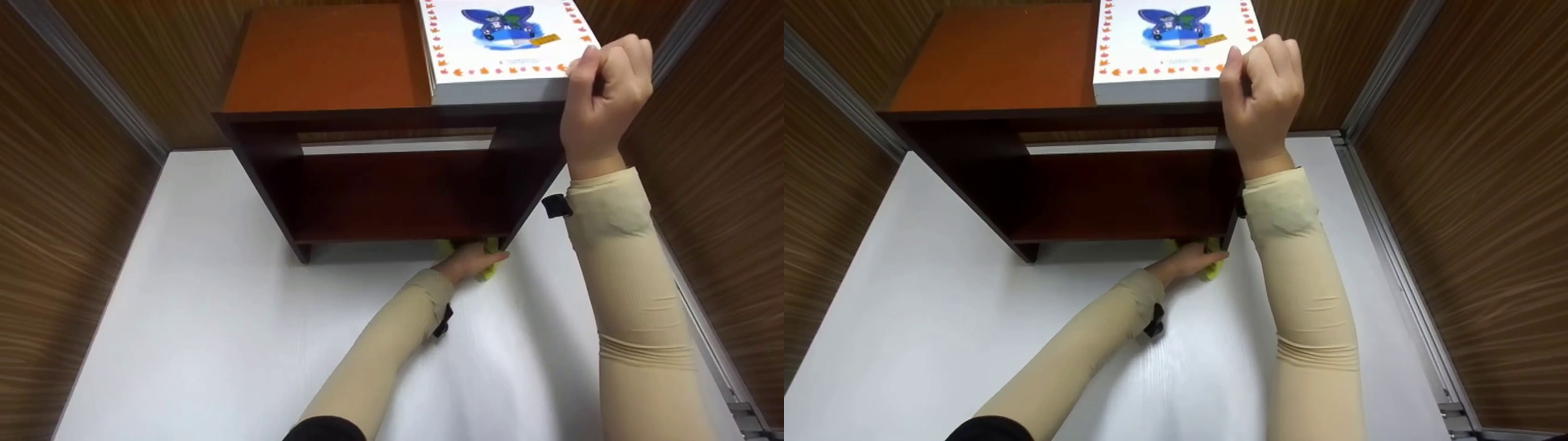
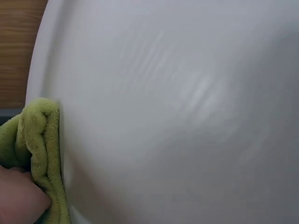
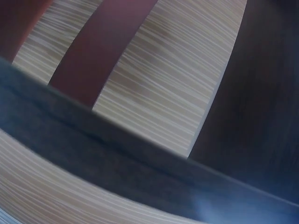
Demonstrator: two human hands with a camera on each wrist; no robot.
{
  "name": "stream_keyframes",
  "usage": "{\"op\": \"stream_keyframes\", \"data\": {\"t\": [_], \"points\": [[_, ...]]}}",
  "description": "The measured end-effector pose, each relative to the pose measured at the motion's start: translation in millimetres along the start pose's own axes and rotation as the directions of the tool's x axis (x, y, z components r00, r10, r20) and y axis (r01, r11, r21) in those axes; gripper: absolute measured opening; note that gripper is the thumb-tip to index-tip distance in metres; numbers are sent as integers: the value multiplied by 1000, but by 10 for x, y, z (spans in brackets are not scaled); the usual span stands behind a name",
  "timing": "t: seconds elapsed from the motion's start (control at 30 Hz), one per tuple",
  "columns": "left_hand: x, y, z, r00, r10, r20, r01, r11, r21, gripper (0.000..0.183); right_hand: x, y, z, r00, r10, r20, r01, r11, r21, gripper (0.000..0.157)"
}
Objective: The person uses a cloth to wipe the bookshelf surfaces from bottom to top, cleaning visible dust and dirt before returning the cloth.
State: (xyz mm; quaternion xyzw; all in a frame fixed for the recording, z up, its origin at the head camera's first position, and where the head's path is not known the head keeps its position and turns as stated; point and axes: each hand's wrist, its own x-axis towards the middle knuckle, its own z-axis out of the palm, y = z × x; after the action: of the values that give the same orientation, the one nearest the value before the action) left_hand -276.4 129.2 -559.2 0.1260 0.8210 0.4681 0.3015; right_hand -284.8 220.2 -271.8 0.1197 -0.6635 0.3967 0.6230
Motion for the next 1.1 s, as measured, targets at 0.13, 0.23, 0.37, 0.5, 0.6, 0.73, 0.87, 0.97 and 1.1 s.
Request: {"op": "stream_keyframes", "data": {"t": [0.13,0.23,0.37,0.5,0.6,0.73,0.87,0.97,1.1], "points": [[52,26,-51,1000,-23,-6,23,995,99,77,-4,-3,26,1000,6,-12,-6,1000,7,34],[40,23,-94,1000,16,5,-16,992,124,76,-10,-2,43,1000,11,-12,-11,1000,10,34],[-24,-11,-149,988,134,71,-145,975,169,72,-9,-13,45,1000,20,-23,-20,1000,13,33],[-128,-63,-172,957,247,151,-275,940,204,61,-9,-42,30,999,31,-27,-31,1000,1,32],[-204,-104,-168,932,320,172,-351,914,205,56,-11,-64,23,999,40,-21,-40,999,-10,31],[-222,-128,-127,912,370,178,-403,891,209,62,2,-71,3,999,42,-23,-42,999,-14,32],[-193,-129,-88,932,327,159,-358,899,252,69,-8,-67,-10,999,43,-20,-43,999,-16,32],[-152,-92,-88,951,280,133,-308,907,289,66,-3,-64,-9,999,38,-24,-38,999,-10,32],[-91,-36,-136,973,210,98,-230,924,304,70,-2,-63,-2,999,33,-28,-33,999,-8,31]]}}
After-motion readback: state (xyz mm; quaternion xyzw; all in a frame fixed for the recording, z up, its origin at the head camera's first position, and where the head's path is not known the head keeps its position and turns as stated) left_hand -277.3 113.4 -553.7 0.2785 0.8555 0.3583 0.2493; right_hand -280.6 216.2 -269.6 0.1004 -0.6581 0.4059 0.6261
